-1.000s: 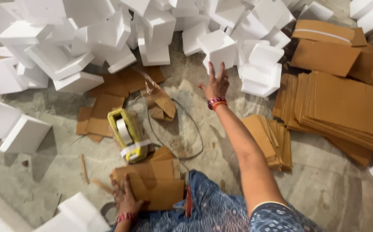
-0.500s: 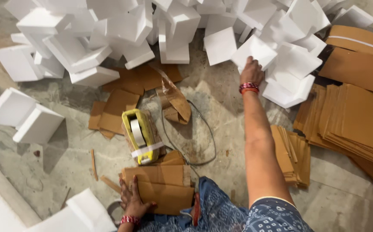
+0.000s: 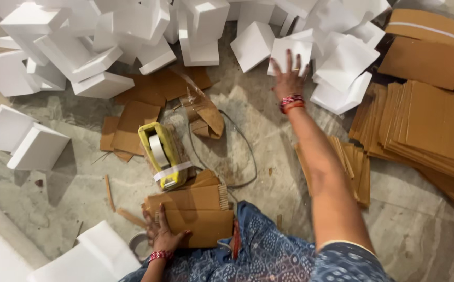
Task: The person assembles small white boxes by inserting them into brown cardboard frames and securing them with a handheld tape dispenser. The person repeatedly picks up a white box, places it into a frame, and applies tape to seal the edges.
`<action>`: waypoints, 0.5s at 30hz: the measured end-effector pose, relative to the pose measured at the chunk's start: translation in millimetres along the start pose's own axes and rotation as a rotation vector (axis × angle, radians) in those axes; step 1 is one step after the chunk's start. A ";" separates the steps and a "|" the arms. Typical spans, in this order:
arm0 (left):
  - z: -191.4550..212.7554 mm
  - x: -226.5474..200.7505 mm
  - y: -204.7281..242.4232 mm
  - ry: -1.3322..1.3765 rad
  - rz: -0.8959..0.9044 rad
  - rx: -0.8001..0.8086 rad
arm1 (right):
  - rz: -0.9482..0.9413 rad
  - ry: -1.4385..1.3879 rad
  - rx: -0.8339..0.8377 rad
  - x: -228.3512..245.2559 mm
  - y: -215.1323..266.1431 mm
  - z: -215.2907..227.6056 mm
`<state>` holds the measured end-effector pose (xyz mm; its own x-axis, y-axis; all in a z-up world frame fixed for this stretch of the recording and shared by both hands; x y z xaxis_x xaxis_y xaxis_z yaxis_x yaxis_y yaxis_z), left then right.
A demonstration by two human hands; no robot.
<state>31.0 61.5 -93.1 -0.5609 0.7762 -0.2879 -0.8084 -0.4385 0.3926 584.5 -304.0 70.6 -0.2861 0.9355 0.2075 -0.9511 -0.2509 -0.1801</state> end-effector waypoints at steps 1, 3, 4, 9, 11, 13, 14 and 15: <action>-13.2 2.1 3.6 0.105 0.021 0.076 | -0.024 0.046 0.042 0.1 -8.6 -18.2; -35.7 0.6 3.4 0.316 0.058 0.215 | -0.126 0.117 0.070 -15.9 -33.9 -46.2; -31.1 9.3 -4.2 0.192 0.089 0.201 | -0.204 0.144 0.069 -29.8 -43.1 -57.0; -27.2 19.3 0.4 -0.103 0.098 0.075 | -0.483 0.157 0.073 -128.6 -38.2 -65.5; -35.2 6.5 -0.7 -0.051 0.029 0.059 | -0.546 -0.006 0.094 -153.7 -23.0 -56.5; -21.9 14.8 -9.8 -0.011 -0.011 0.029 | -0.523 -0.140 0.073 -147.8 18.2 -56.4; -20.3 14.5 -8.2 0.030 -0.006 0.016 | -0.509 -0.197 0.071 -145.0 46.7 -54.3; -17.5 14.3 -6.9 0.071 0.000 0.002 | -0.440 -0.289 0.092 -129.8 79.5 -59.7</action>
<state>25.4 67.7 -115.3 -0.5724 0.7419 -0.3492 -0.8080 -0.4378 0.3943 553.0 -430.6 -28.1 0.1345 0.8537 0.5030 -0.9909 0.1171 0.0662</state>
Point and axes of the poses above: each hand's wrist, its own y-axis away from the middle knuckle, its own z-axis out of the back of the hand, x = y × z, the point moved 10 cm from there along -y, towards the middle knuckle, and after that the axes turned 14 degrees about -y, right-handed, at the moved point
